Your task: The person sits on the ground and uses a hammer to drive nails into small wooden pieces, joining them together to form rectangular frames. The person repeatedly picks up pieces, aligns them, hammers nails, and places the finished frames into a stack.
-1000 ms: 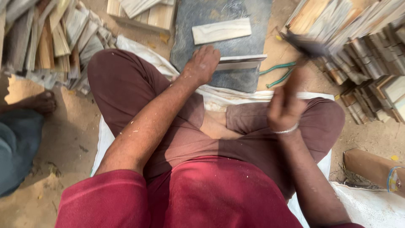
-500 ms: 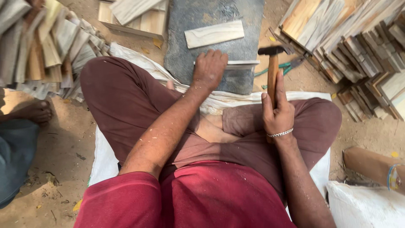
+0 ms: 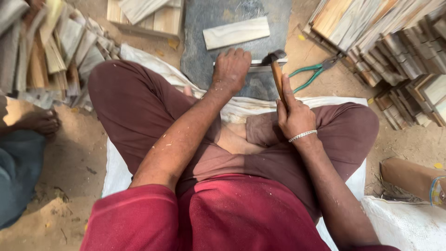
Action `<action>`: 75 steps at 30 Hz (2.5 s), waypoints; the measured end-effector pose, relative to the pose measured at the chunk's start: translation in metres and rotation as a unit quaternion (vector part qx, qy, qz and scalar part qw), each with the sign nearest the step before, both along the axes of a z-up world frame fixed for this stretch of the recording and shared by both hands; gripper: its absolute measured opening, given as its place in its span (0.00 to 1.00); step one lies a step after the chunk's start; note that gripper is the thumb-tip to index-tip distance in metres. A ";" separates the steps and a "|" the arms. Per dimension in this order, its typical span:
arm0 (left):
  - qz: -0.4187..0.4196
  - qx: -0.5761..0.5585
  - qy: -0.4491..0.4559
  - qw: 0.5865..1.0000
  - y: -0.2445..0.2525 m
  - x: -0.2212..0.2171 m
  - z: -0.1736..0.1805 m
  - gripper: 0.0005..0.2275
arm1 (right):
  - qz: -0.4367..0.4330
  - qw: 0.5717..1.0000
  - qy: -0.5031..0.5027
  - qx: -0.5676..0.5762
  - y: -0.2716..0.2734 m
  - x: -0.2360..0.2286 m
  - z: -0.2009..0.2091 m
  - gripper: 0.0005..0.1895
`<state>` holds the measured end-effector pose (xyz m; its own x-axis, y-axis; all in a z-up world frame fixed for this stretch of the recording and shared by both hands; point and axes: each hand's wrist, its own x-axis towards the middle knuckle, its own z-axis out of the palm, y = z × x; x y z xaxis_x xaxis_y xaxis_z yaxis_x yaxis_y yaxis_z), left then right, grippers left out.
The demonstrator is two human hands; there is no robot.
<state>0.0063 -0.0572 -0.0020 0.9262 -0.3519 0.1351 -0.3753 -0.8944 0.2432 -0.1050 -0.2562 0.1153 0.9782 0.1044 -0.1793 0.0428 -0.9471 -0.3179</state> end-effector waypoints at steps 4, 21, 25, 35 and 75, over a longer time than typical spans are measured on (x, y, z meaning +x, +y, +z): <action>0.030 0.027 0.005 0.999 0.027 0.005 0.010 0.13 | -0.039 0.988 -0.044 0.143 -0.008 -0.001 -0.005 0.36; 0.027 -0.381 0.071 0.921 0.003 0.010 0.112 0.24 | -0.097 0.846 -0.122 0.509 -0.009 -0.020 0.077 0.40; -0.024 -0.397 0.015 0.917 0.002 0.009 0.104 0.16 | -0.087 0.852 -0.109 0.504 -0.007 -0.013 0.068 0.39; -0.008 -0.411 0.043 0.910 0.008 0.010 0.097 0.16 | -0.026 0.892 -0.132 0.431 -0.001 -0.011 0.044 0.35; 0.003 -0.107 0.125 0.986 0.083 0.076 -0.007 0.18 | -0.042 0.994 0.052 0.081 -0.004 0.021 -0.048 0.40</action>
<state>0.0821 0.0255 -0.0090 0.9419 -0.3347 -0.0277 -0.2746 -0.8150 0.5102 -0.0838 -0.2602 0.0672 0.9619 0.0582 -0.2673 -0.0759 -0.8820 -0.4651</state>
